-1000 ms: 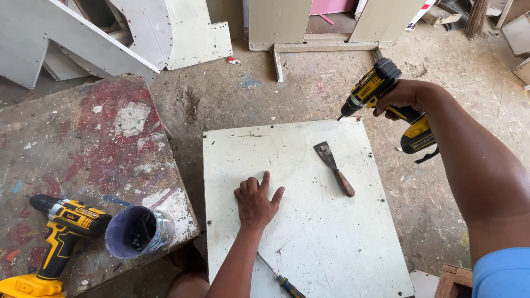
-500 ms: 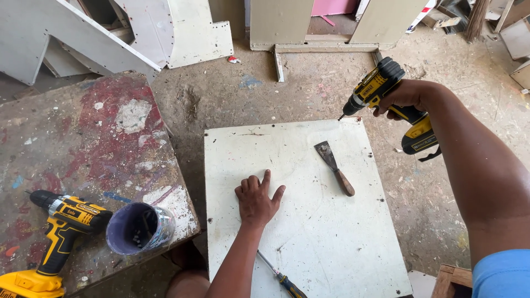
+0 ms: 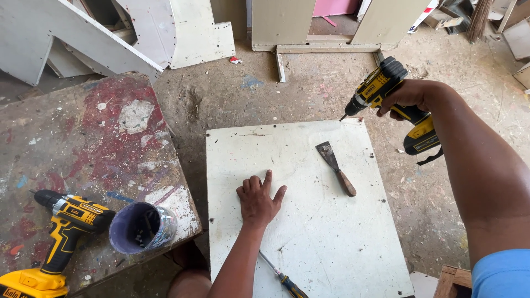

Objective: Using a power drill to drive screws into a wooden panel and a scraper to clean the edges.

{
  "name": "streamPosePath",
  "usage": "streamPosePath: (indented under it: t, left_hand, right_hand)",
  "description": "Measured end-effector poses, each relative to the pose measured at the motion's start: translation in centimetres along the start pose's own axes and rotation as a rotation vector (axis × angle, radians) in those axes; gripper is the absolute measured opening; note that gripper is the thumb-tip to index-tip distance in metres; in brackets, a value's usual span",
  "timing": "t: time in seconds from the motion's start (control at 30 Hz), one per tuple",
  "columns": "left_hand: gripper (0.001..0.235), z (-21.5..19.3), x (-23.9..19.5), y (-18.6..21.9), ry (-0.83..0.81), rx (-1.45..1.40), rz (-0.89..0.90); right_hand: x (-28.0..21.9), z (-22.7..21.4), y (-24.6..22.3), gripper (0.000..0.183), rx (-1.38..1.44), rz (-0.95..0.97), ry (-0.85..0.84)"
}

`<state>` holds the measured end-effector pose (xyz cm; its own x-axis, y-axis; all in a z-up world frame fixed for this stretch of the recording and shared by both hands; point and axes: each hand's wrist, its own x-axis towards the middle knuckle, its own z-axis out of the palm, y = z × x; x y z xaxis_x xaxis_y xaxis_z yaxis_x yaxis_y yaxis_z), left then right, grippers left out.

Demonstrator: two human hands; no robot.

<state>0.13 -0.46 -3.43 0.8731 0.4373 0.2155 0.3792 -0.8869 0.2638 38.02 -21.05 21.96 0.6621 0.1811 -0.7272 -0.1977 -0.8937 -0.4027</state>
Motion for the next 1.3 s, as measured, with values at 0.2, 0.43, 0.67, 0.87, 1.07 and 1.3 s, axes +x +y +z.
streamPosePath:
  t: [0.2,0.43,0.67,0.87,1.07,1.3]
  left_hand:
    - [0.071,-0.3,0.3,0.1,0.004,0.024,-0.003]
    - [0.071,0.1,0.3,0.2,-0.033,0.035,-0.018]
    - [0.073,0.2,0.6,0.2,-0.134,0.003,-0.054]
    - [0.064,0.0,0.9,0.4,-0.124,0.010,-0.068]
    - [0.011,3.4,4.4,-2.8,0.089,-0.354,-0.363]
    - [0.029,1.0,18.0,7.3,-0.147,-0.506,-0.090]
  right_hand:
    - [-0.2,-0.1,-0.5,0.046,-0.043,-0.007,0.007]
    - [-1.4,0.4,1.0,0.042,0.016,-0.057,0.027]
    - [-3.7,0.6,4.4,0.038,0.185,-0.230,0.006]
    - [-7.2,8.5,13.9,0.039,0.693,-0.460,0.062]
    - [-11.7,24.7,20.8,0.025,1.338,-0.224,-0.099]
    - [-12.4,29.1,24.3,0.050,1.318,-0.096,-0.398]
